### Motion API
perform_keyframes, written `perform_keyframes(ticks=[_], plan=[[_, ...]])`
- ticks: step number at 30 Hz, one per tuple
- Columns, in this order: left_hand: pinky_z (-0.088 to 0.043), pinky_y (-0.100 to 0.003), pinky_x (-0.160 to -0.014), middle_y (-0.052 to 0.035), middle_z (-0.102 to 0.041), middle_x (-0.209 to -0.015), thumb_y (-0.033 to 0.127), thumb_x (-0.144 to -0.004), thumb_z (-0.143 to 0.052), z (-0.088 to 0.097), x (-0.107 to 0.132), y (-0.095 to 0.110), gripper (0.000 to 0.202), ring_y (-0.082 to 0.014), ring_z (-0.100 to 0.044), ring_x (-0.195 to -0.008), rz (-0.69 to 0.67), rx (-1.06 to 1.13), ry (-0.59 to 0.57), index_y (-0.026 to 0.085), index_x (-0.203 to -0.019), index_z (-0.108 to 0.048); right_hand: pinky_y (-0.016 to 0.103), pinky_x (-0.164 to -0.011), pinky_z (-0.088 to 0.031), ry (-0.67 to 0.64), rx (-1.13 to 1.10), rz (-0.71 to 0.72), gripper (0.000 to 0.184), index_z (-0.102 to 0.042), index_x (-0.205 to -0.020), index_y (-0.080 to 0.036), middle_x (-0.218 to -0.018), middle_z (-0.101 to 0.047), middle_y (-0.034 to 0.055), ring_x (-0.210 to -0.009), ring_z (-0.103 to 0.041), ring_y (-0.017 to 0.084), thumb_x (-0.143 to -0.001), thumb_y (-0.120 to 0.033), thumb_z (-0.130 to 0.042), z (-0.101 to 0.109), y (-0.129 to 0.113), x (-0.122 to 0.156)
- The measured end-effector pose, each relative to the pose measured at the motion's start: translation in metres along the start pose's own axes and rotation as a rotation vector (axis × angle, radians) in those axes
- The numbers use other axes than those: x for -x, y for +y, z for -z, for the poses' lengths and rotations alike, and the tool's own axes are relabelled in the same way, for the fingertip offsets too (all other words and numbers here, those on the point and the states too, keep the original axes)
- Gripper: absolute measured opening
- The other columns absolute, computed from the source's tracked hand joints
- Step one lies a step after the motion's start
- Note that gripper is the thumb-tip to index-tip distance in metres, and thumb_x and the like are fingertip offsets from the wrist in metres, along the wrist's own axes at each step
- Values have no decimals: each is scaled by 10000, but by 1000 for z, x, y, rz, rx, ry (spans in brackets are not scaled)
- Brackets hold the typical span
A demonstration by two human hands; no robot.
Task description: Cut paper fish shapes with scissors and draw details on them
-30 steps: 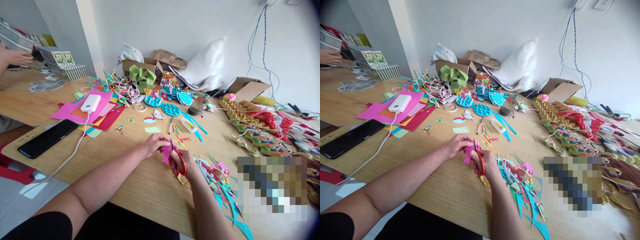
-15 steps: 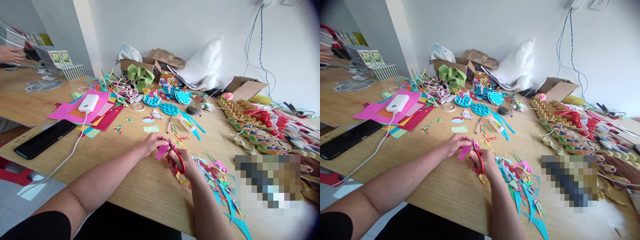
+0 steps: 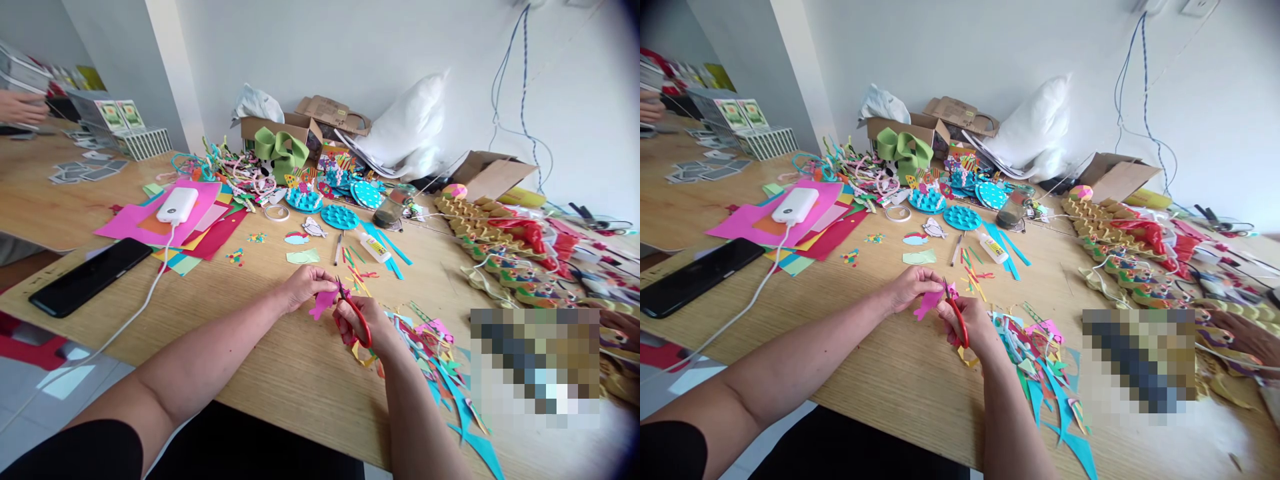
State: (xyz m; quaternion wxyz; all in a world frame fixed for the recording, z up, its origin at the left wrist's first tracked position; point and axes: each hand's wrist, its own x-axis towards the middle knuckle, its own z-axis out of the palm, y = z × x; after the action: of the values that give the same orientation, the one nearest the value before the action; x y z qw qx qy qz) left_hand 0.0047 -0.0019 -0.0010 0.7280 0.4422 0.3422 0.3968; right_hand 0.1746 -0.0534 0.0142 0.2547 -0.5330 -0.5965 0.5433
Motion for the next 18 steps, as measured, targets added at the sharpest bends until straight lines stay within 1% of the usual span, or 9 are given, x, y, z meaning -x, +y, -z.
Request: perform_keyframes(ticks=[2, 6, 11, 18], plan=[[-417, -241, -562, -17, -668, -598, 288, -537, -825, 0, 0, 1, 268, -105, -573, -509, 3, 8, -7, 117, -673, -670, 224, -383, -406, -3, 10, 10, 478, -558, -593, -175, -473, -571, -2, -381, -554, 129, -747, -614, -670, 0, 0, 1], [-423, -247, -551, -19, -666, -588, 293, -528, -829, -1, 0, 1, 276, -109, -572, -497, 11, 21, -20, 116, -669, -672, 226, -382, -409, 2, 11, 9, 472, -588, -616, -166, -463, -572, -6, -382, -559, 134, -741, -613, -680, 0, -1, 2], [-444, -258, -560, -21, -669, -606, 307, -505, -840, 0, 0, 1, 316, -119, -589, -510, 21, 37, -20, 115, -682, -662, 222, -369, -404, 3, -6, -3, 480, -582, -618, -169, -433, -571, -8, -355, -542, 129, -724, -625, -686, 1, -1, 0], [-452, -243, -567, -37, -678, -612, 303, -536, -827, 0, 1, 1, 293, -121, -606, -533, 39, 89, -58, 109, -685, -664, 220, -353, -400, 17, -21, -26, 469, -591, -624, -171, -420, -573, -9, -345, -546, 135, -700, -620, -702, 0, 1, -1]])
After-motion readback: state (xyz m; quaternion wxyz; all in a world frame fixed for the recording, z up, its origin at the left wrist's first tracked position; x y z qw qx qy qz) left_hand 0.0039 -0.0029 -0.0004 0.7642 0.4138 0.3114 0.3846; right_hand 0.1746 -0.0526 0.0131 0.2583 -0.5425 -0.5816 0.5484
